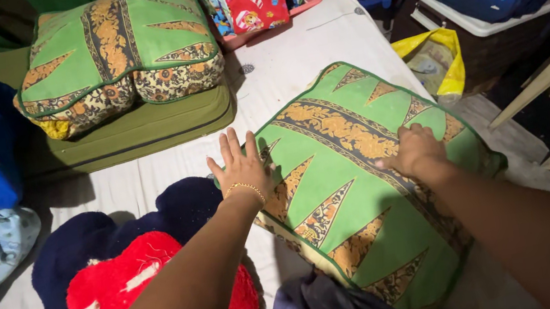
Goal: The person stuffs a green patterned pillow with yellow fabric pieces and then zips it closed. They then pick up a blue pillow featuring a cartoon character and begin stuffing it with additional fabric pieces.
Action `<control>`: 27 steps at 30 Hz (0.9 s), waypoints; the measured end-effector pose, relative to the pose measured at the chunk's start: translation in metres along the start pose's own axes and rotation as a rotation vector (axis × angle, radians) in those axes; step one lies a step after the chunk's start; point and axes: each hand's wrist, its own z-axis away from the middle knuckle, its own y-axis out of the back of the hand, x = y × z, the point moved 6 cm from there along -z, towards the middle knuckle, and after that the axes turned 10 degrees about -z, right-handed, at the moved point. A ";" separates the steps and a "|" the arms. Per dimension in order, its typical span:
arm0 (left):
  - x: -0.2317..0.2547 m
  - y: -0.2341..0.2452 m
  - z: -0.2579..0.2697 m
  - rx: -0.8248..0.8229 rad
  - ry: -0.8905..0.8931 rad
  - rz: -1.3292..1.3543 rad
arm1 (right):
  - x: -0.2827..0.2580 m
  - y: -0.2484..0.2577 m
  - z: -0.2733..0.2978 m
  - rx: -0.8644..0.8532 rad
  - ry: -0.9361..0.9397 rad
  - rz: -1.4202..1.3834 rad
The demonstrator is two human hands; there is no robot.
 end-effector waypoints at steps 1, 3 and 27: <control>-0.001 -0.002 -0.003 0.005 -0.007 -0.014 | -0.001 0.002 0.002 -0.022 -0.012 0.039; 0.000 -0.007 -0.010 0.014 -0.029 -0.039 | -0.002 0.007 0.007 0.005 -0.004 0.008; 0.014 -0.057 -0.052 -0.002 0.053 -0.012 | 0.043 -0.022 -0.037 0.372 0.244 -0.209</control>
